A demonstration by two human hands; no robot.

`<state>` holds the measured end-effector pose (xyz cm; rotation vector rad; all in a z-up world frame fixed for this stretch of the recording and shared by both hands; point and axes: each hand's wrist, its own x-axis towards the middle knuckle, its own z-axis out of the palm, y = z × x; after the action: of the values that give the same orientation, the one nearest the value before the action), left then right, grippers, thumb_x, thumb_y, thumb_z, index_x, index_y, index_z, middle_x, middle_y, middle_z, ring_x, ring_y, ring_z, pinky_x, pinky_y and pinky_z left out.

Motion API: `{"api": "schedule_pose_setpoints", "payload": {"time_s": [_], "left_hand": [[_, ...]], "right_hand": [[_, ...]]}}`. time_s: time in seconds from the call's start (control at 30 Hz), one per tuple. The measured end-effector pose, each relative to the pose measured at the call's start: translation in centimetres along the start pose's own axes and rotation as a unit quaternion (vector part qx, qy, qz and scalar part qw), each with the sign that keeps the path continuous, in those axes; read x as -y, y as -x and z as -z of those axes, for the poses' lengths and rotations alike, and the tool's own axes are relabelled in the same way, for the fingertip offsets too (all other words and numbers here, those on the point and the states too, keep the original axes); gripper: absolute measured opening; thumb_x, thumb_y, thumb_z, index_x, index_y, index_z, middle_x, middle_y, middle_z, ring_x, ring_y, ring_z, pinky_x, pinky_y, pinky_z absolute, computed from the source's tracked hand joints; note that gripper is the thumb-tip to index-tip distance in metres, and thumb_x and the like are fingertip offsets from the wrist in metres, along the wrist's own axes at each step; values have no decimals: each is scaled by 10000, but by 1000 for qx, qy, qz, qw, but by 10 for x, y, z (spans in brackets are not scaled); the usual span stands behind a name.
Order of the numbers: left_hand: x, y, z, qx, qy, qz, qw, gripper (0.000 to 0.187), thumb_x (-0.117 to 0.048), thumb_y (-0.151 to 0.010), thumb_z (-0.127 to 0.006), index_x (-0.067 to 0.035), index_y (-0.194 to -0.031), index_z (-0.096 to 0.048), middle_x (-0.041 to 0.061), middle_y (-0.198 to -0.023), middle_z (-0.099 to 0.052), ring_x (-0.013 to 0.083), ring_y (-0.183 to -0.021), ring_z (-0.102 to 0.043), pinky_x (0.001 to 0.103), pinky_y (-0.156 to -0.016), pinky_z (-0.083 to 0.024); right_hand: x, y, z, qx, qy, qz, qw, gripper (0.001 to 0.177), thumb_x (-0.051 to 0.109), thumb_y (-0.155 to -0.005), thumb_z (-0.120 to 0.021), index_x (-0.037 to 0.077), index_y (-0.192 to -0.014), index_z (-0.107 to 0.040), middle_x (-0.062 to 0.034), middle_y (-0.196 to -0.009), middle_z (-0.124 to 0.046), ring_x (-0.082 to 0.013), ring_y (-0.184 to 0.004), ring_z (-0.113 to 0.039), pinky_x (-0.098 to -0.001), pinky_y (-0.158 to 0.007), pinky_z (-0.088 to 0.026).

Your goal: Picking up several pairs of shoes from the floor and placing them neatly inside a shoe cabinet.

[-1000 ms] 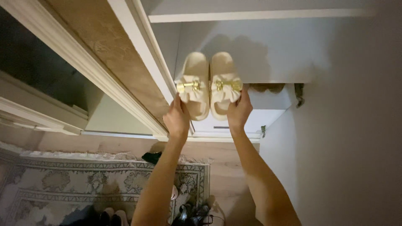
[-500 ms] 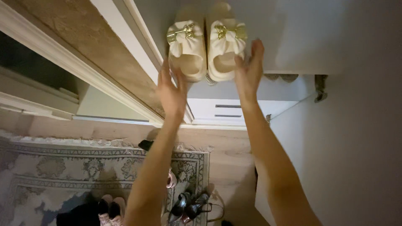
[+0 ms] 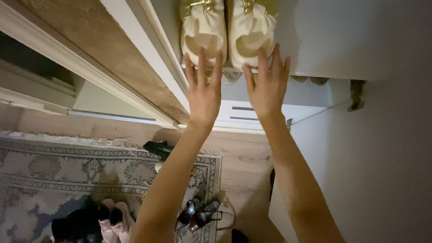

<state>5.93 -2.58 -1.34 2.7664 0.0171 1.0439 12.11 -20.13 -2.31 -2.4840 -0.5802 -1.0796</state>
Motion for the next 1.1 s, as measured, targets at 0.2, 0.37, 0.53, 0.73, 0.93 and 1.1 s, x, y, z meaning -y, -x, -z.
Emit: {"api": "schedule_pose_setpoints", "payload": {"time_s": [0.2, 0.37, 0.53, 0.73, 0.93, 1.1], "left_hand": [[6, -30, -22, 18, 36, -17, 999, 656, -236, -1079, -642, -239, -1647, -313, 193, -1688, -203, 594, -1525, -162, 569, -1206, -407], [13, -46, -40, 9, -9, -38, 999, 717, -439, -1107, -595, -235, -1684, -222, 199, -1710, -110, 577, -1521, -171, 592, -1252, -375], [21, -57, -58, 26, -37, -47, 998, 772, -519, -1111, -601, -245, -1687, -166, 216, -1692, -129, 575, -1460, -239, 596, -1205, -392], [18, -62, -56, 96, 5, 0, 995, 755, -503, -1086, -594, -265, -1676, -188, 199, -1697, -176, 567, -1472, -302, 576, -1154, -404], [15, -60, -66, -28, -37, -6, 999, 723, -504, -1080, -549, -308, -1669, -176, 179, -1700, -123, 531, -1449, -323, 678, -1205, -314], [18, -57, -70, -34, -27, -8, 999, 749, -472, -1038, -566, -315, -1673, -201, 183, -1704, -103, 550, -1471, -306, 661, -1211, -308]], "right_hand": [[2, -40, 3, 57, -114, -37, 991, 521, 262, -1128, -661, 12, -1510, -410, -438, -1539, -357, -579, -1342, -495, -542, -1056, -508], [-22, -47, -39, 40, -55, -13, 998, 526, 283, -1154, -685, 27, -1512, -399, -446, -1526, -328, -595, -1349, -474, -544, -1113, -485], [-23, -63, -45, 77, -75, -34, 994, 529, 259, -1173, -662, 40, -1561, -376, -352, -1580, -373, -544, -1369, -485, -541, -1149, -465], [-14, -60, -48, 45, -38, -42, 997, 530, 314, -1196, -595, 75, -1587, -328, -364, -1599, -316, -526, -1413, -439, -519, -1179, -441], [-3, -61, -36, 53, 40, -69, 995, 574, 406, -1191, -508, 81, -1625, -319, -356, -1626, -225, -517, -1516, -282, -619, -1260, -264], [-5, -60, -38, 65, 48, -57, 995, 532, 372, -1213, -472, 80, -1639, -343, -286, -1678, -237, -471, -1570, -232, -637, -1279, -243]]}}
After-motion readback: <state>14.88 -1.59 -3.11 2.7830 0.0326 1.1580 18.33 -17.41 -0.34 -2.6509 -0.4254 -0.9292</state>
